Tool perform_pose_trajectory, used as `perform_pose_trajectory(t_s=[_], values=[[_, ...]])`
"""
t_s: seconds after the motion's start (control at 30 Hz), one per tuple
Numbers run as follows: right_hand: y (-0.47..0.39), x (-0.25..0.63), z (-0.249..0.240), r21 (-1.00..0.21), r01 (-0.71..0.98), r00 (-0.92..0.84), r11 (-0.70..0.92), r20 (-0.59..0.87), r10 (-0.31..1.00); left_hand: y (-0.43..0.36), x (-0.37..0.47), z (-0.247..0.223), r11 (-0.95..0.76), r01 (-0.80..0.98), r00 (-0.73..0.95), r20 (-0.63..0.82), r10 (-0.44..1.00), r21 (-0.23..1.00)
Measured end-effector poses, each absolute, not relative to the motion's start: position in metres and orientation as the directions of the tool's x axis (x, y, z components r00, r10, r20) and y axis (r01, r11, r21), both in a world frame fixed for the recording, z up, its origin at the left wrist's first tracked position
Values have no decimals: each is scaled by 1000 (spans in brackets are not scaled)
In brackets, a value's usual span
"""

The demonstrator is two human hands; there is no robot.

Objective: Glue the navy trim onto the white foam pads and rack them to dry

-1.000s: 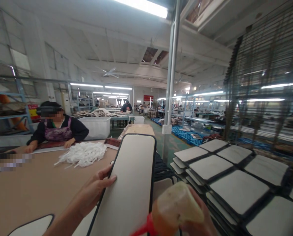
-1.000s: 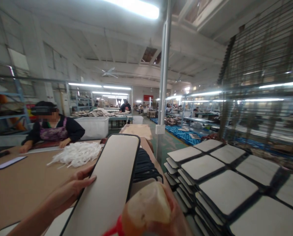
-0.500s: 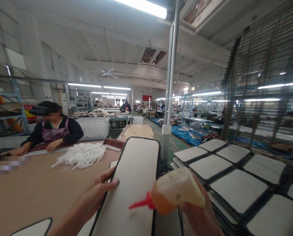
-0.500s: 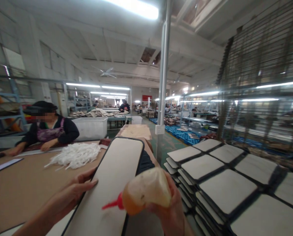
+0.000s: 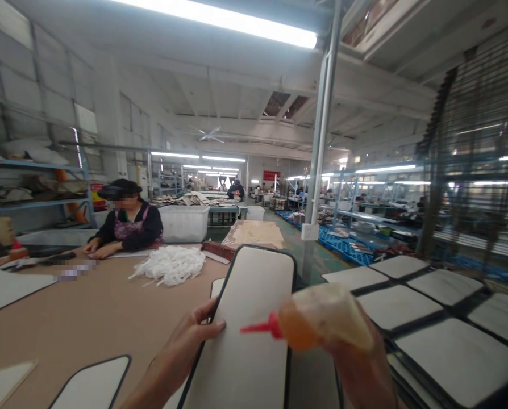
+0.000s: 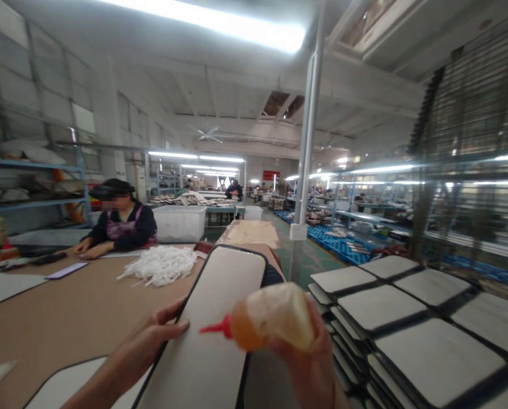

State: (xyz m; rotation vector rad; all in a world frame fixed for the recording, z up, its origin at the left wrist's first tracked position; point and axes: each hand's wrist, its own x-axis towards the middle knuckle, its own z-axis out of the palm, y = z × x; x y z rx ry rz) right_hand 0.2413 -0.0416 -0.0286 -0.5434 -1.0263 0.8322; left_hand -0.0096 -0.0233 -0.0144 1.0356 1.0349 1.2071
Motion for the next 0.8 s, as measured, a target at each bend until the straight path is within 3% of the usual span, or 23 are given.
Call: perform_pose_trajectory(t_s=[0.07, 0.13, 0.3, 0.5, 0.57, 0.7, 0.8], values=[[-37, 244, -7, -680, -298, 363, 670, 569, 738, -35, -10, -14, 80, -216, 61, -68, 996, 973], [-43, 243, -4, -671, -306, 341, 675, 585, 736, -46, -11, -13, 94, -253, 48, -84, 995, 963], [-91, 236, -53, -821, -442, 104, 361, 353, 930, -70, -15, -16, 48, -320, -4, -52, 999, 946], [-108, 252, -26, -708, -428, 298, 562, 476, 827, -109, -3, -23, 105, -295, 33, -99, 995, 950], [-116, 255, -25, -707, -414, 275, 573, 503, 819, -121, 1, -22, 128, -288, 40, -122, 992, 949], [-157, 246, -55, -803, -442, 119, 400, 390, 913, -134, -3, -25, 118, -283, -13, -127, 992, 952], [-176, 248, -63, -835, -428, 135, 347, 321, 937, -140, -8, -32, 98, -307, -5, -105, 994, 947]])
